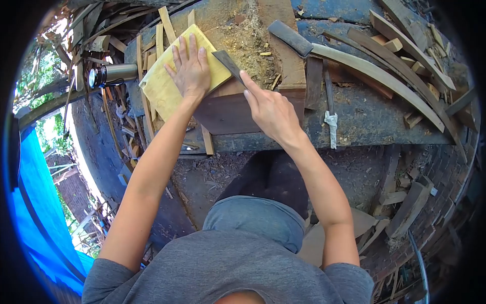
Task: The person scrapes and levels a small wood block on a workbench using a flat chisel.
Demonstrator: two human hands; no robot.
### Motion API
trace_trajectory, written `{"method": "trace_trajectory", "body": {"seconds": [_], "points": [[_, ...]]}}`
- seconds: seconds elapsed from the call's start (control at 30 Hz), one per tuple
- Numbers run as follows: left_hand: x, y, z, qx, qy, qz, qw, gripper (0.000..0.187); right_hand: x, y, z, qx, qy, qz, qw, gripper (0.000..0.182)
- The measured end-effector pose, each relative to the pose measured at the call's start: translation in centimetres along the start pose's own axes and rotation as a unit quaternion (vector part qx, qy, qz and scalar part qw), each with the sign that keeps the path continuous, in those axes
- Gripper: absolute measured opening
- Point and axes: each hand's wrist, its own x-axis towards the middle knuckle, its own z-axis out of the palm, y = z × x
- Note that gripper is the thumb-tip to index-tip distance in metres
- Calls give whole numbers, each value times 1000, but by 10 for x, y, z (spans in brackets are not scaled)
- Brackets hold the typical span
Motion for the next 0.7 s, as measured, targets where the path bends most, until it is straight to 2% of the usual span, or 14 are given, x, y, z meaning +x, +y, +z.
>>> {"method": "trace_trajectory", "body": {"seconds": [0.17, 0.3, 0.4, 0.47, 0.6, 0.7], "points": [[-1, -1, -4, 3, -13, 15, 1000, 58, -33, 5, 6, -56, 41, -28, 997, 48], [0, 1, 0, 2, 1, -9, 1000, 58, -11, -3, 14, -102, 53, -26, 993, 49], [1, 2, -2, 17, -3, -19, 1000, 58, 1, -2, 17, -108, 89, -59, 988, 51], [0, -1, -7, 7, -31, 15, 999, 59, -17, -3, 9, -158, 54, -39, 985, 50], [-2, -1, -4, -2, -22, 15, 1000, 59, -29, -4, 10, -166, 37, -17, 985, 49], [-2, 3, -4, -6, -6, -6, 1000, 58, 4, -10, 21, -187, 94, -40, 977, 50]]}}
